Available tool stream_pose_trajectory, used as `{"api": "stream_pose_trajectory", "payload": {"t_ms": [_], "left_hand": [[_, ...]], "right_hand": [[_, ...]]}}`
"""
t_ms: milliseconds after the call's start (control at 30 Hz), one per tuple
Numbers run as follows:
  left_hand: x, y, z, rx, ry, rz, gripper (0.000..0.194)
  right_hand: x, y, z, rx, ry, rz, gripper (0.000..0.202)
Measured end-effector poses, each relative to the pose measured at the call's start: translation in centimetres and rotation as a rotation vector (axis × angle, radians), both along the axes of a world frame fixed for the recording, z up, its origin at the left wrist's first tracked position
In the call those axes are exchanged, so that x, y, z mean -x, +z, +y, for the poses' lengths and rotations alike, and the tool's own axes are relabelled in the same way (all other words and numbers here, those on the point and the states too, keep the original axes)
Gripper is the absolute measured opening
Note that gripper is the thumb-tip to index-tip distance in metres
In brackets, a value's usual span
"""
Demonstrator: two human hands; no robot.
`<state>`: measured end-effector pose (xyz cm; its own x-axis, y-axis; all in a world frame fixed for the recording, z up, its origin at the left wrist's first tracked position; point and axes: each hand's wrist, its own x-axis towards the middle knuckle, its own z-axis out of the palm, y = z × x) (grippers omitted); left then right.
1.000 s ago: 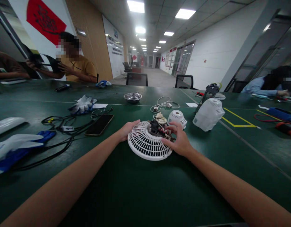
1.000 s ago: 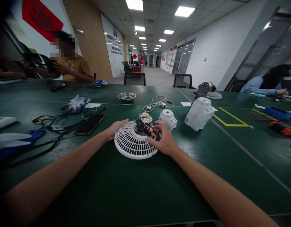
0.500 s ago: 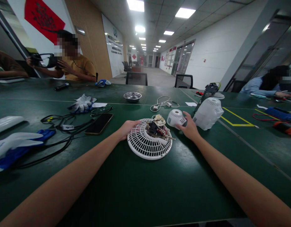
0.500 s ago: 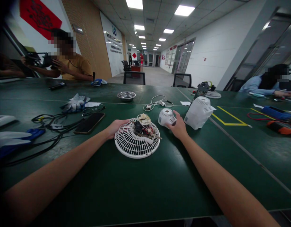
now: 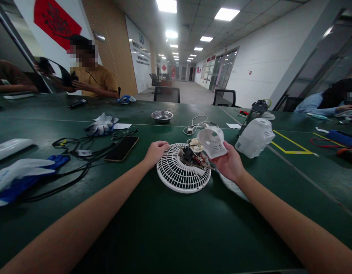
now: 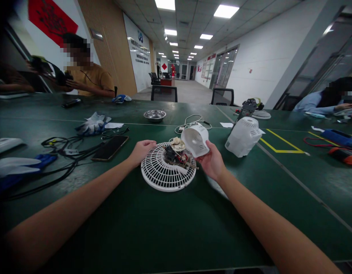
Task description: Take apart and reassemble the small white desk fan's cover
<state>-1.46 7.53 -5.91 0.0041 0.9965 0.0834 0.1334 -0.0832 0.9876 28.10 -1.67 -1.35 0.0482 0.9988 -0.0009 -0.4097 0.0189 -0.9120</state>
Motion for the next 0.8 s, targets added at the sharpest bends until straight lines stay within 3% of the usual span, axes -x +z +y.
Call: {"api": "stream_pose_trajectory", "payload": {"t_ms": [133,200,300,433,533,667,800], "left_hand": [[-0.6,1.9,-1.2,-0.288,0.021,0.125,0.03],[-1.2,3.1,-2.4,-0.325,-0.093,0.056,0.039],[-1.9,4.7,-4.3,-0.334,-0.264,-0.069,0.044],[-2.1,5.7,-5.7,-0.362,-0.481,-0.016,0.038],[-2.1,6.0,-5.9,-0.374,-0.544,0.097,0.037],[-2.0,6.4,-5.8,-0.426,-0.535,0.299,0.064],[-1.9,7.0,-5.9,-0.494,-0.537,0.453,0.063]], "right_hand": [[2.1,-0.4,-1.6,-0.346,-0.15,-0.39,0.066],[2.4,-0.6,-1.9,-0.458,-0.151,-0.589,0.078],[2.4,-0.8,-2.1,-0.541,-0.106,-0.774,0.079],[2.3,-0.7,-2.2,-0.656,-0.121,-1.016,0.074],[2.1,-0.5,-2.1,-0.715,-0.134,-1.109,0.072],[1.6,-0.3,-1.9,-0.687,-0.069,-1.115,0.075],[1.2,-0.3,-2.0,-0.693,0.003,-1.07,0.076]]}}
